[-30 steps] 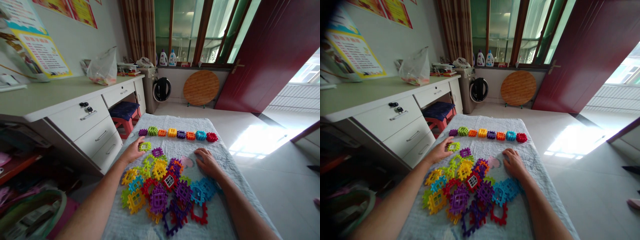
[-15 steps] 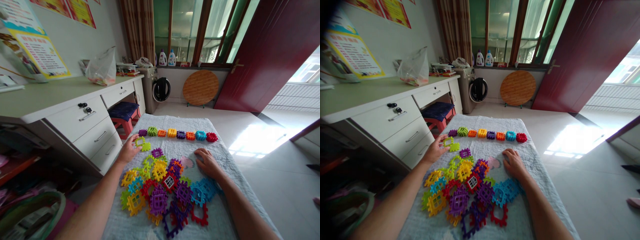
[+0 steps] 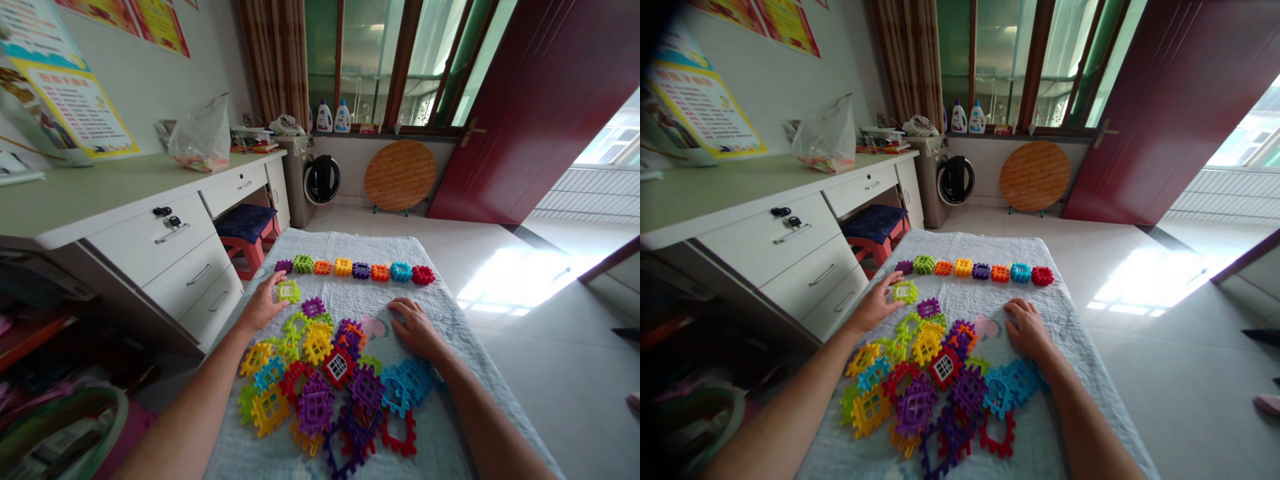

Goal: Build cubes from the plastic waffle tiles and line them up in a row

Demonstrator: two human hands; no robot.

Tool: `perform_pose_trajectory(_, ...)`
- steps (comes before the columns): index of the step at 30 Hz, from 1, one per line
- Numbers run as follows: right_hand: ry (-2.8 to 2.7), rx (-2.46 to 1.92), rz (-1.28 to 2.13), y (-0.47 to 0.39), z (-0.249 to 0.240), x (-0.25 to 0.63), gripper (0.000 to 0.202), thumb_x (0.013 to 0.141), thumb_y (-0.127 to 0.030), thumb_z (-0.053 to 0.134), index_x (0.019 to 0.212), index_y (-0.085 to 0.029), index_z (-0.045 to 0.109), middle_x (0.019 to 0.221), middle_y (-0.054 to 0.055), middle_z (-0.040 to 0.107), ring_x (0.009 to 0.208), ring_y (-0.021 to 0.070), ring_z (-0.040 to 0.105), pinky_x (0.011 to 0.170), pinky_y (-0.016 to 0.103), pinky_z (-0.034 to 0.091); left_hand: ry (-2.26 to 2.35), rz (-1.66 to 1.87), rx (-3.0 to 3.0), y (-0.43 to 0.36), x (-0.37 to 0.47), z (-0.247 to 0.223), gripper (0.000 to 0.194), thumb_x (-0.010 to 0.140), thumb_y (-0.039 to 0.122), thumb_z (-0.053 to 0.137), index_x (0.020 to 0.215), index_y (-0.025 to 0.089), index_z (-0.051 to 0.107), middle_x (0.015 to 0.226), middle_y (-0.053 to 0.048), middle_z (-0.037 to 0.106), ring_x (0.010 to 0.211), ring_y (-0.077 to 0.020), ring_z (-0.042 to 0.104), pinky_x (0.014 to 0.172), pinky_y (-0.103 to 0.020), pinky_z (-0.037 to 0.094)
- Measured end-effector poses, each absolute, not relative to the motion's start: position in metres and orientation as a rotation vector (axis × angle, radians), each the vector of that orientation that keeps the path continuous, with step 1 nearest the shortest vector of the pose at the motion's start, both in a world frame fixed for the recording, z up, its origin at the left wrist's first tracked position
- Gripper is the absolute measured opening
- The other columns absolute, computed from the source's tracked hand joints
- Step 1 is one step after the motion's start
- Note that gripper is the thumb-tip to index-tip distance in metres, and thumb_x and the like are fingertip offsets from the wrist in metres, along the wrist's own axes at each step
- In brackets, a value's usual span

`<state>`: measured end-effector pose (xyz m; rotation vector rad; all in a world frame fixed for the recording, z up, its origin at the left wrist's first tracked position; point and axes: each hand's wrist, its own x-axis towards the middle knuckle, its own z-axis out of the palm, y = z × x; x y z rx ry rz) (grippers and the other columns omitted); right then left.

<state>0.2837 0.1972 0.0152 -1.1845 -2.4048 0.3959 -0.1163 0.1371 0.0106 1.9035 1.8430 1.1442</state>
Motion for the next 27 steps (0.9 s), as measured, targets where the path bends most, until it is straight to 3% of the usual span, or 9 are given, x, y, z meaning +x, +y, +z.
perform_pose_trajectory(6,-2.393,-1.187,0.403,0.195,0.018,0.282,0.03,0.081,-0.02,0.048,0.108,-0.018,0.06,0.115,0.011,0.056,0.107,0.0246,0.051,0.099,0.041,0.038,1.852,1.031,1.919,0.139,-0.117,0.007,0.076,0.066,0.028,0.07,0.135,0.02,0.039,0.123,-0.012,0.059,0.115,-0.0255,0.056,0.101,-0.043,0.04)
perform_pose_trajectory(18,-2.402,-1.182,0.399,0.196,0.017,0.283,0.029,0.08,-0.018,0.049,0.107,-0.016,0.059,0.114,0.011,0.056,0.106,0.0237,0.051,0.098,0.039,0.038,1.942,0.962,1.972,0.139,-0.113,0.017,0.057,0.063,0.031,0.07,0.117,0.019,0.056,0.102,-0.007,0.065,0.098,-0.0236,0.062,0.088,-0.037,0.049)
perform_pose_trajectory(27,-2.402,-1.201,0.4,0.195,0.018,0.283,0.03,0.08,-0.017,0.049,0.108,-0.016,0.059,0.114,0.011,0.056,0.107,0.0237,0.05,0.098,0.039,0.038,1.923,1.074,2.01,0.139,-0.114,0.014,0.055,0.069,0.033,0.068,0.12,0.019,0.053,0.11,-0.007,0.063,0.102,-0.0223,0.061,0.091,-0.035,0.049)
